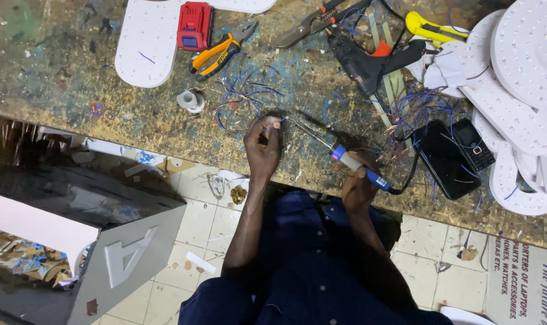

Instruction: The person is soldering electrical wires together on a workbench, likely for an LED sign assembly.

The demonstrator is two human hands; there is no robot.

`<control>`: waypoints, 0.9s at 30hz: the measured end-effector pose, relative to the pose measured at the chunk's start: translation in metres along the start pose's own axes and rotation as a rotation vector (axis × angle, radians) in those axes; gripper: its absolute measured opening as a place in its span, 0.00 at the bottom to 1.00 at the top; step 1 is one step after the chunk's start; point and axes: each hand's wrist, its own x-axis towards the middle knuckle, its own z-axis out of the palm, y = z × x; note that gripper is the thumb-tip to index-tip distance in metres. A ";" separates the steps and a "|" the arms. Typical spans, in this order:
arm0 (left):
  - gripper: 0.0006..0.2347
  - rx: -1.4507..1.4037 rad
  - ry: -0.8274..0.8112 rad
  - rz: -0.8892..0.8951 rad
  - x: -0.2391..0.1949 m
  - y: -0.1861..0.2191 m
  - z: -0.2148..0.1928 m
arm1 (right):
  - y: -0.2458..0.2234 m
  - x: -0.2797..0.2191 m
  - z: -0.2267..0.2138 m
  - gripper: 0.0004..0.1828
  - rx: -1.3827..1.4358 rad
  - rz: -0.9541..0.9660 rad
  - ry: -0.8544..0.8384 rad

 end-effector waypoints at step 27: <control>0.06 -0.005 -0.014 -0.015 0.002 0.007 0.002 | 0.003 -0.004 -0.005 0.18 -0.010 0.013 0.027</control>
